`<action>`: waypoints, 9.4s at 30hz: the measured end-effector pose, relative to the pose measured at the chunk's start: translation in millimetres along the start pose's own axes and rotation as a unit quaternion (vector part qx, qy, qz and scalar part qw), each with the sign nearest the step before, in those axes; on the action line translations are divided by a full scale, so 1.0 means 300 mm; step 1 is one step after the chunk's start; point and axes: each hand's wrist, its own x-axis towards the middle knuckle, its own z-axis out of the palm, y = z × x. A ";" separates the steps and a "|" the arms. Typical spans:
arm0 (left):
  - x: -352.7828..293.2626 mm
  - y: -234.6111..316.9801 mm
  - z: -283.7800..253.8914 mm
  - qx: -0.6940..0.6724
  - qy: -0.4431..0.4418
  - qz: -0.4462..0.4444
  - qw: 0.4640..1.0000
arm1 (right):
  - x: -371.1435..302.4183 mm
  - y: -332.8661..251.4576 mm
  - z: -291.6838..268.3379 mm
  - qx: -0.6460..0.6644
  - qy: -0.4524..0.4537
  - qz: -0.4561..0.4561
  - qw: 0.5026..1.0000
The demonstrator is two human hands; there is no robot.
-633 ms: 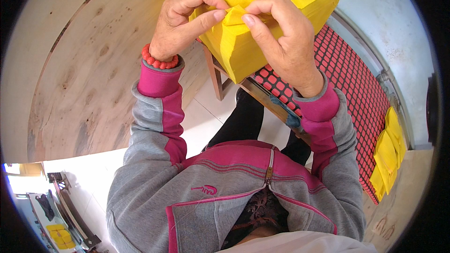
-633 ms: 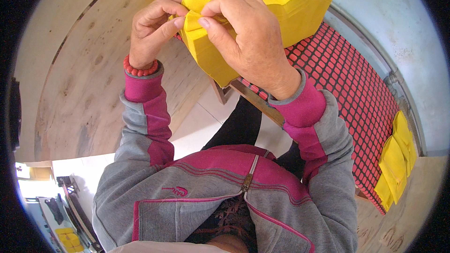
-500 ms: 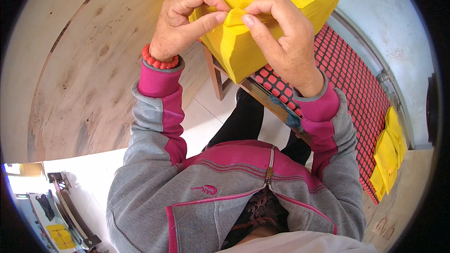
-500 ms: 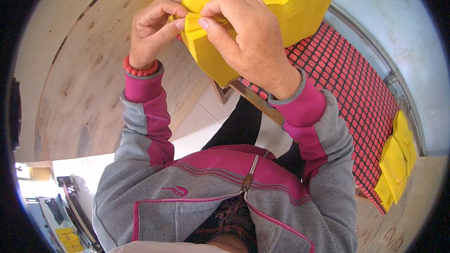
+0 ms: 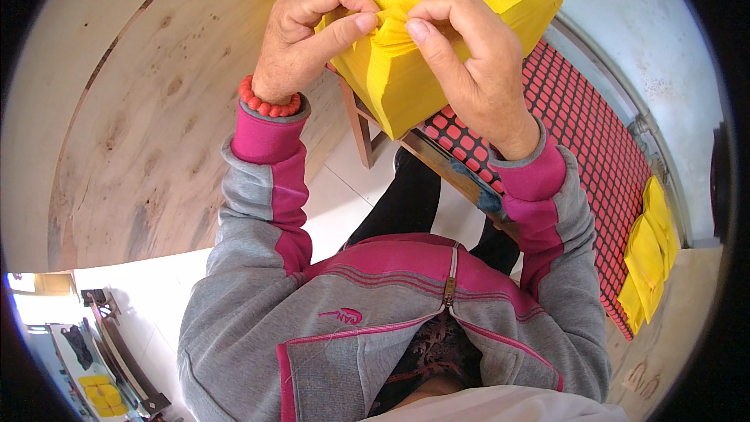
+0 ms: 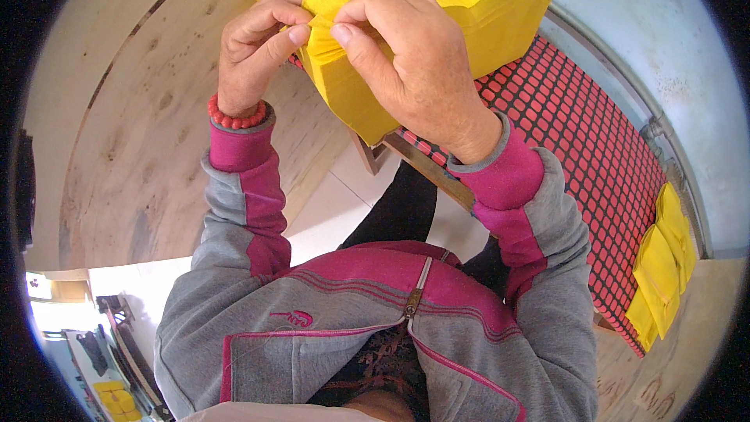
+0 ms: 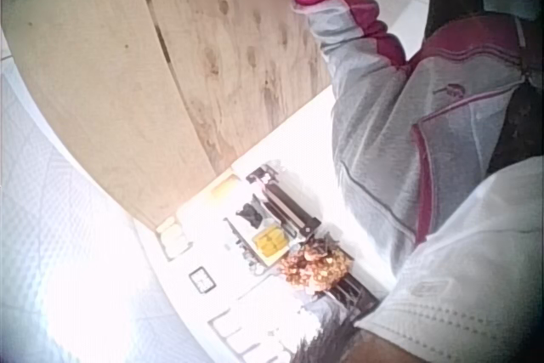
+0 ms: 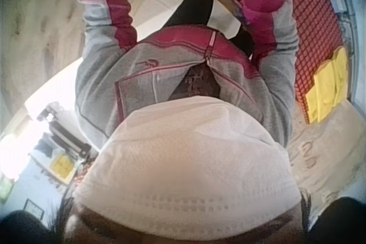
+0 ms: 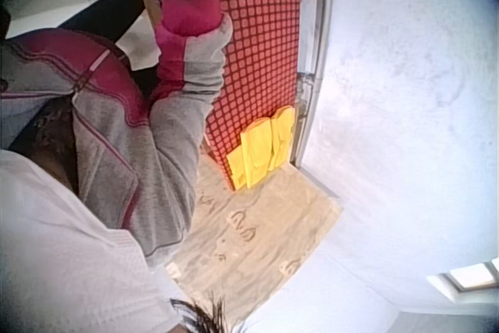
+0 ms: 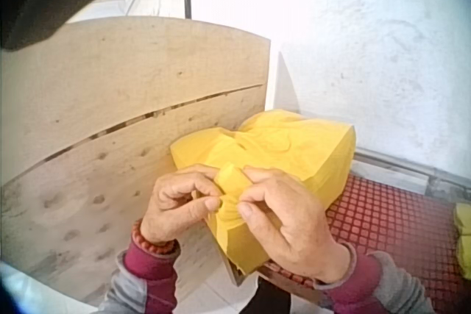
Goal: The person folds yellow paper sheets by hand on a patterned table. They fold each sheet in half, smooth the crease, and stack the folded sheets. The person then picks up a stack of folded sheets and folds them again before placing them back on the table.
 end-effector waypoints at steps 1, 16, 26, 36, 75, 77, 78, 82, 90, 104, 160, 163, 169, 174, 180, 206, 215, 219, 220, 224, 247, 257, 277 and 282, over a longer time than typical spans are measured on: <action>0.000 0.002 0.001 0.005 0.002 -0.002 1.000 | 0.000 0.000 0.001 0.000 0.000 0.001 1.000; 0.001 0.013 0.013 0.018 0.015 -0.011 1.000 | -0.005 0.006 0.007 -0.008 0.011 0.003 1.000; 0.002 0.021 0.020 0.011 0.018 -0.012 1.000 | -0.007 0.008 -0.001 -0.006 0.004 0.000 1.000; 0.001 0.022 0.019 0.002 0.016 -0.011 1.000 | 0.019 0.005 -0.029 0.029 -0.008 -0.031 0.999; 0.006 0.016 0.014 -0.009 0.012 -0.019 1.000 | 0.015 -0.001 -0.052 0.034 -0.086 0.013 0.996; 0.005 0.013 0.015 -0.013 0.012 -0.013 1.000 | 0.015 0.001 -0.051 0.046 -0.072 0.014 0.996; 0.005 0.011 0.015 -0.017 0.012 -0.010 1.000 | 0.013 0.001 -0.052 0.039 -0.069 0.015 0.997; 0.006 0.005 0.015 -0.002 0.017 -0.003 1.000 | 0.008 0.012 -0.046 0.011 -0.085 0.009 0.996; 0.002 0.005 0.017 -0.015 0.019 -0.008 1.000 | 0.053 -0.069 -0.166 0.059 -0.017 0.000 0.998; -0.026 -0.036 0.066 0.009 0.067 0.066 0.995 | -0.105 -0.228 -0.216 0.087 -0.176 0.044 0.980; 0.041 0.023 -0.058 0.005 -0.110 -0.001 0.994 | 0.047 -0.081 -0.062 -0.179 -0.111 -0.073 0.975; 0.041 0.024 -0.061 0.011 -0.112 -0.004 0.994 | 0.035 -0.079 -0.075 -0.163 -0.140 0.001 0.977; 0.051 0.020 -0.063 -0.004 -0.126 0.006 0.992 | 0.030 -0.064 -0.064 -0.136 -0.116 -0.006 0.984; 0.045 0.026 -0.056 -0.023 -0.121 -0.024 0.992 | 0.039 -0.078 -0.069 -0.112 -0.108 0.023 0.988; 0.060 0.041 -0.070 0.094 -0.138 -0.011 0.986 | 0.036 -0.077 -0.061 -0.119 -0.099 0.011 0.988; 0.116 0.077 0.031 0.256 -0.028 0.166 0.952 | -0.111 -0.013 -0.253 -0.104 0.013 0.092 0.990; 0.150 0.101 0.025 0.174 0.015 0.042 0.984 | -0.098 -0.002 -0.279 0.091 0.018 0.232 0.968; 0.189 0.113 0.010 0.149 0.020 0.048 0.987 | -0.078 -0.034 -0.278 0.205 -0.019 0.339 0.918; 0.206 0.117 0.001 0.157 0.016 0.054 0.986 | -0.073 -0.043 -0.276 0.231 -0.027 0.385 0.893; 0.256 0.135 -0.027 0.141 0.028 0.037 0.989 | -0.046 -0.047 -0.260 0.402 -0.029 0.473 0.783; 0.099 0.506 0.491 0.299 -0.159 0.285 0.897 | -0.173 0.058 -0.520 0.475 0.070 0.519 0.707; -0.030 0.446 1.013 0.209 -0.151 0.295 0.920 | -0.563 -0.016 -0.922 0.319 0.134 0.530 0.774; 0.227 -0.348 1.204 0.095 -0.323 0.134 0.932 | -0.879 0.209 -1.119 0.067 0.134 0.670 0.727; 0.215 -0.421 1.243 0.204 -0.358 0.151 0.899 | -0.885 0.186 -1.110 0.080 0.133 0.646 0.748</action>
